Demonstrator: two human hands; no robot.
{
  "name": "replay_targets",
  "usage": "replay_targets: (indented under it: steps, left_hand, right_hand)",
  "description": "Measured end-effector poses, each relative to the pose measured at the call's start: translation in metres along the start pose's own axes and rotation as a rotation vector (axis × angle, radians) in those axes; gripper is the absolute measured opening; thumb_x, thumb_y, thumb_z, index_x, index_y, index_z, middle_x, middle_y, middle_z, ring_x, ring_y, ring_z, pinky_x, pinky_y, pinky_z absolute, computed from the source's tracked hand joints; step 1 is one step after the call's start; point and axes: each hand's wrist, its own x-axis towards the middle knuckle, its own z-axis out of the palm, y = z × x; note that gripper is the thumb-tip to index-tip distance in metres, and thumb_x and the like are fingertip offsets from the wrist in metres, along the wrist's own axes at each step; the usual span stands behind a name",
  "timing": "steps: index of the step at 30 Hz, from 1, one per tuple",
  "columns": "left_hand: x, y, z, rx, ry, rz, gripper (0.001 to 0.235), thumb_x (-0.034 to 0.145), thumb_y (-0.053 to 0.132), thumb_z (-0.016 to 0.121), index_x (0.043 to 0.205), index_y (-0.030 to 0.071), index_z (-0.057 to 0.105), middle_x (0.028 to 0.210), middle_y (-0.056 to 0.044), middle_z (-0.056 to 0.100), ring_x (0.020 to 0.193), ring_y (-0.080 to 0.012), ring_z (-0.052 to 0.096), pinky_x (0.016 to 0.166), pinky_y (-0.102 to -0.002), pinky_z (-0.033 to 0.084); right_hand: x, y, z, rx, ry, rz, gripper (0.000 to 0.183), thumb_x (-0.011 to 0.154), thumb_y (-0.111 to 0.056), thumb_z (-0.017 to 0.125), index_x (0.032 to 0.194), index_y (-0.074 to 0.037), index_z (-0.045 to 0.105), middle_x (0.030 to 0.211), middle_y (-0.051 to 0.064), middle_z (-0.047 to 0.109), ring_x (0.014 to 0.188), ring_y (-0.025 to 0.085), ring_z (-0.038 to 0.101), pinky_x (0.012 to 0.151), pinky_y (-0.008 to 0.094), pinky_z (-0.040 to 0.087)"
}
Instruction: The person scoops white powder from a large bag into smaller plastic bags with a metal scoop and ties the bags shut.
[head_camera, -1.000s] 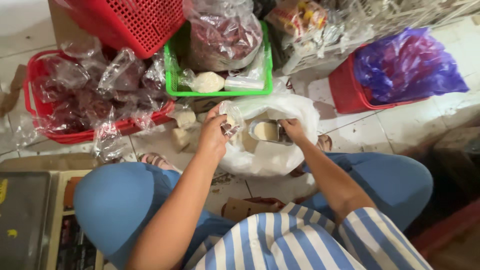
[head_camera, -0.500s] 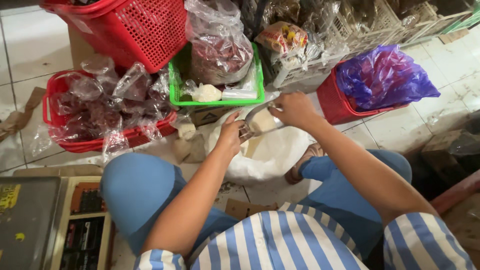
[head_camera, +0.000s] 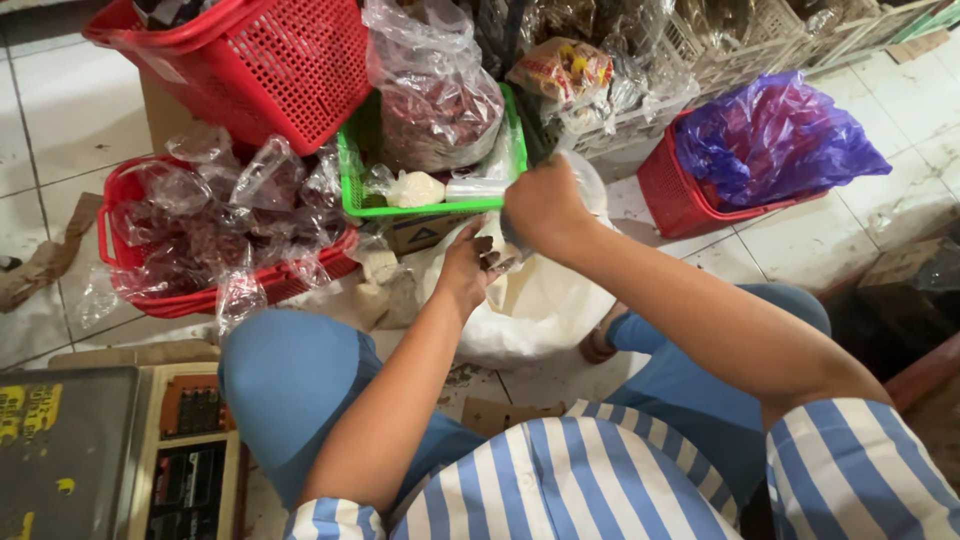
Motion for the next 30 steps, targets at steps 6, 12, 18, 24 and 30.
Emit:
replay_targets:
  steps: [6,12,18,24,30]
  left_hand:
    - [-0.012,0.021,-0.003,0.053,0.113,0.004,0.050,0.095,0.004,0.048,0.142,0.020,0.059,0.096,-0.002,0.060,0.075,-0.0156,0.055,0.075,-0.046,0.060]
    - [-0.007,0.027,-0.017,0.004,0.042,0.064,0.054,0.092,0.002,0.050,0.141,0.019,0.061,0.103,-0.006,0.064,0.078,-0.0175,0.055,0.072,-0.046,0.061]
    - [-0.001,0.022,-0.035,0.027,0.127,0.016,0.054,0.092,0.004,0.051,0.142,0.023,0.061,0.108,-0.003,0.063,0.082,-0.0171,0.056,0.075,-0.043,0.060]
    - [0.005,0.001,-0.046,0.112,0.082,0.001,0.049,0.094,0.010,0.055,0.141,0.024,0.059,0.111,-0.004,0.069,0.089,-0.0179,0.062,0.074,-0.040,0.054]
    - [-0.015,-0.009,-0.029,0.155,0.046,-0.085,0.050,0.093,0.009,0.055,0.141,0.022,0.059,0.110,-0.005,0.069,0.093,-0.0197,0.065,0.080,-0.041,0.057]
  right_hand:
    - [-0.031,0.057,0.041,0.169,-0.051,0.129,0.033,0.085,-0.039,0.067,0.084,-0.008,0.078,0.088,0.017,0.076,0.084,0.034,0.074,0.078,0.047,0.057]
    - [-0.055,0.034,0.142,0.385,-0.368,0.167,0.042,0.087,-0.050,0.065,0.098,-0.012,0.079,0.097,0.016,0.076,0.091,0.035,0.074,0.080,0.050,0.059]
    - [-0.061,-0.005,0.216,0.675,-0.355,0.133,0.033,0.086,-0.041,0.065,0.098,-0.015,0.080,0.097,0.017,0.076,0.093,0.037,0.072,0.086,0.049,0.056]
    - [-0.038,-0.014,0.216,1.577,-0.104,0.142,0.035,0.098,-0.038,0.064,0.103,-0.005,0.074,0.092,0.012,0.078,0.082,0.021,0.077,0.075,0.037,0.060]
    - [-0.034,-0.045,0.203,1.869,-0.167,0.311,0.024,0.096,-0.025,0.064,0.109,-0.006,0.069,0.086,0.001,0.071,0.071,0.012,0.066,0.062,0.028,0.055]
